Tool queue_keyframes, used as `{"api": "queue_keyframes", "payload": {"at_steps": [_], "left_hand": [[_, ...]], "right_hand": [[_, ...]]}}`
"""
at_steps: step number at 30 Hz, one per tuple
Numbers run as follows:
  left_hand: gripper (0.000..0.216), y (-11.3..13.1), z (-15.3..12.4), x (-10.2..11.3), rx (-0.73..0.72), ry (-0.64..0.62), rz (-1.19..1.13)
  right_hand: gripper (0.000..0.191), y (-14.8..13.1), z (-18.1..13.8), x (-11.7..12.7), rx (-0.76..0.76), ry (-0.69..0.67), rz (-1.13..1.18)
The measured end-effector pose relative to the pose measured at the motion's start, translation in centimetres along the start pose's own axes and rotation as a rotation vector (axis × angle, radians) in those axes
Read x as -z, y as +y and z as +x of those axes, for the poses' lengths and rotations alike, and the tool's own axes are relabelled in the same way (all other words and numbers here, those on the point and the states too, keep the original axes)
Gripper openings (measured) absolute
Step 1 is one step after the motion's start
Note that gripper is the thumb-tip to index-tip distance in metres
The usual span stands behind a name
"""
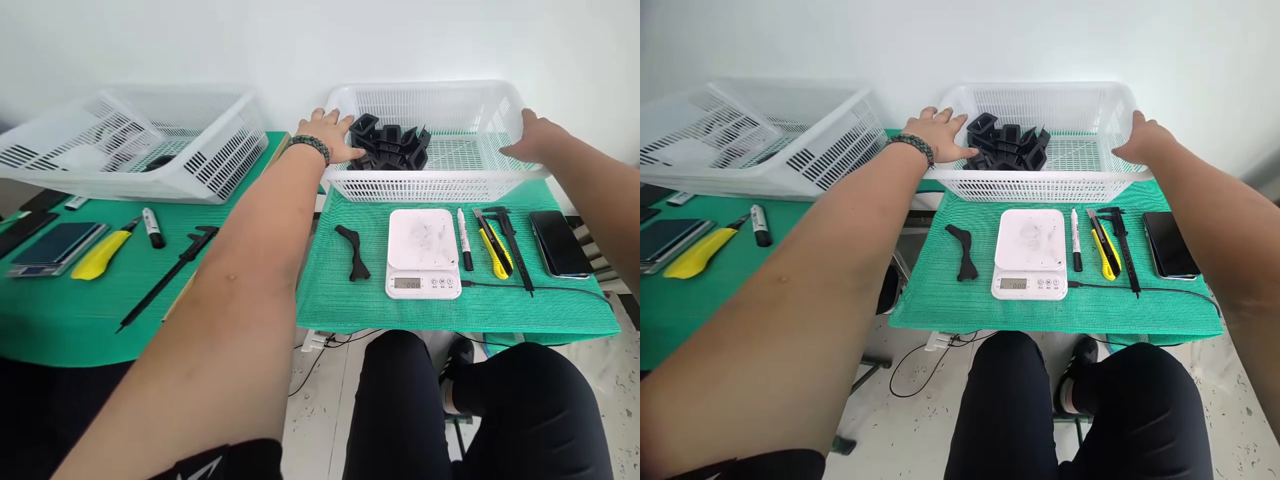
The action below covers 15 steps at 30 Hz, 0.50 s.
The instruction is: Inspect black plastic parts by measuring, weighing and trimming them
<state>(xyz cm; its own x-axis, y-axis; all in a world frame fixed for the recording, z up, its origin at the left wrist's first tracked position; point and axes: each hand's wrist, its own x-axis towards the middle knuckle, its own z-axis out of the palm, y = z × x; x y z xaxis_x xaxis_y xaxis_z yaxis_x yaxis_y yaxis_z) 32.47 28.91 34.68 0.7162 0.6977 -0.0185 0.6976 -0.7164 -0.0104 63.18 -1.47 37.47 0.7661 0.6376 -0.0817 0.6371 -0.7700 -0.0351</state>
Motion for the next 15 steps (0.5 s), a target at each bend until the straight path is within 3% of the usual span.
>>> {"api": "queue_keyframes", "payload": {"at_steps": [3, 7, 10, 12, 15], "left_hand": [[0.104, -0.1, 0.7, -0.1, -0.013, -0.012, 0.023], [0.097, 1.1, 0.8, 0.2, -0.081, 0.014, 0.09], [0.082, 3.1, 0.6, 1.1, -0.162, 0.023, 0.137], [0.076, 4.9, 0.8, 1.8, -0.192, 0.087, 0.077], [0.072, 7.9, 1.8, 2.6, -0.203, 0.072, -0.002]], "right_hand": [[0.111, 0.2, 0.7, -0.4, 0.009, 0.019, -0.02], [0.087, 0.0, 0.8, -0.7, 0.04, 0.073, -0.017], [0.083, -0.4, 0.2, -0.8, 0.022, 0.06, 0.002], [0.081, -0.8, -0.2, -0.8, 0.01, 0.026, 0.022], [0.088, -1.1, -0.4, -1.0, -0.008, 0.03, 0.042]]}}
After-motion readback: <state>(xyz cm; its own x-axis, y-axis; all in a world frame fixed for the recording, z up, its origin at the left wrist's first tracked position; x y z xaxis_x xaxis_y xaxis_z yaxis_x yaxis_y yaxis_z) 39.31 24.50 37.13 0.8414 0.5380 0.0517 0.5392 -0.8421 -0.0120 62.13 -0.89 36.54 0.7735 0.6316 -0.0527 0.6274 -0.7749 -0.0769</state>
